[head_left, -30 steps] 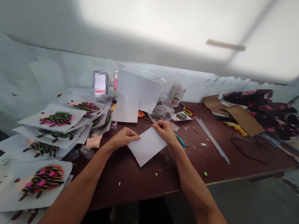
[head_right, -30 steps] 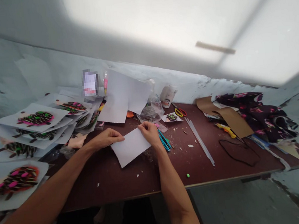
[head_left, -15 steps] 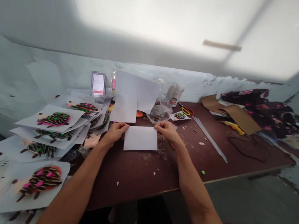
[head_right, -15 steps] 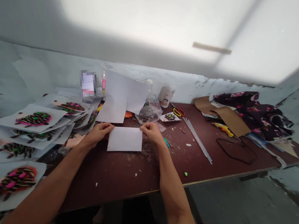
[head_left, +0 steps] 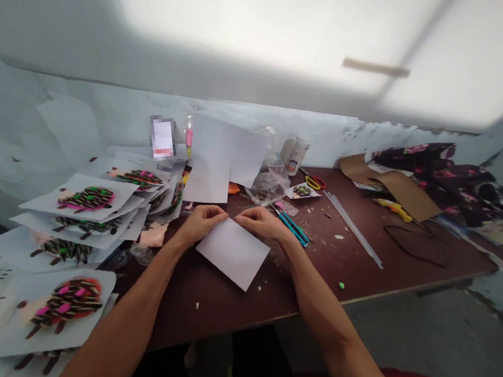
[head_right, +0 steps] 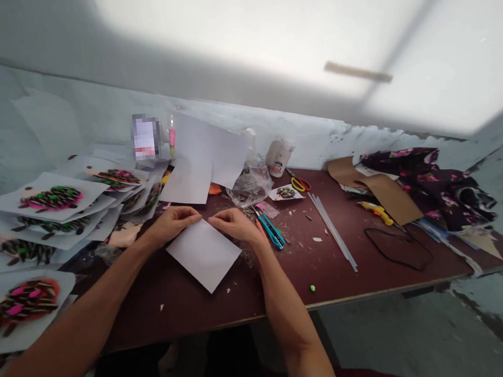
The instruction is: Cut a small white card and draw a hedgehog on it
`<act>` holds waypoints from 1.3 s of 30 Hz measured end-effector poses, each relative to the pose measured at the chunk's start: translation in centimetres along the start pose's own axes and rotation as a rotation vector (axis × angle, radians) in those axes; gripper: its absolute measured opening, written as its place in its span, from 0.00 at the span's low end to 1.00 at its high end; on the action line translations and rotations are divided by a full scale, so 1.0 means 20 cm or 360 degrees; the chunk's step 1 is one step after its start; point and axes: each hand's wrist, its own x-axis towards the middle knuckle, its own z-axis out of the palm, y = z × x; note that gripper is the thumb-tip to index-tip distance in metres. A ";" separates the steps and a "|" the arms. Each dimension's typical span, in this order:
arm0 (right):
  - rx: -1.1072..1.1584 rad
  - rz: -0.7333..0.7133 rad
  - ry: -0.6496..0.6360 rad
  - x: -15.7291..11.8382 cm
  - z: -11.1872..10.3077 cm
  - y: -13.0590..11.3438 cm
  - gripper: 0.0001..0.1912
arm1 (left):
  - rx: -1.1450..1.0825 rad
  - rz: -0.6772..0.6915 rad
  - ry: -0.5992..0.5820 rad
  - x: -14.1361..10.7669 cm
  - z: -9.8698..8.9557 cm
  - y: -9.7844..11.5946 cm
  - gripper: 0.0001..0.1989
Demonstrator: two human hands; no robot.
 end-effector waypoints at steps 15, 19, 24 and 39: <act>0.0141 0.0233 -0.0164 -0.03 -0.02 0.05 0.16 | 0.0032 -0.0022 0.0441 0.03 -0.12 -0.04 0.16; 0.0156 0.0267 -0.0276 -0.06 -0.09 0.05 0.16 | -0.0011 -0.0067 0.0448 0.04 -0.13 -0.05 0.20; 0.0396 0.0157 0.0256 -0.06 -0.12 0.06 0.19 | -0.0541 -0.0141 0.0502 0.04 -0.13 -0.03 0.28; 0.0501 0.0054 0.0449 -0.02 -0.03 0.07 0.25 | -0.0381 -0.0290 -0.0011 0.02 -0.06 -0.05 0.17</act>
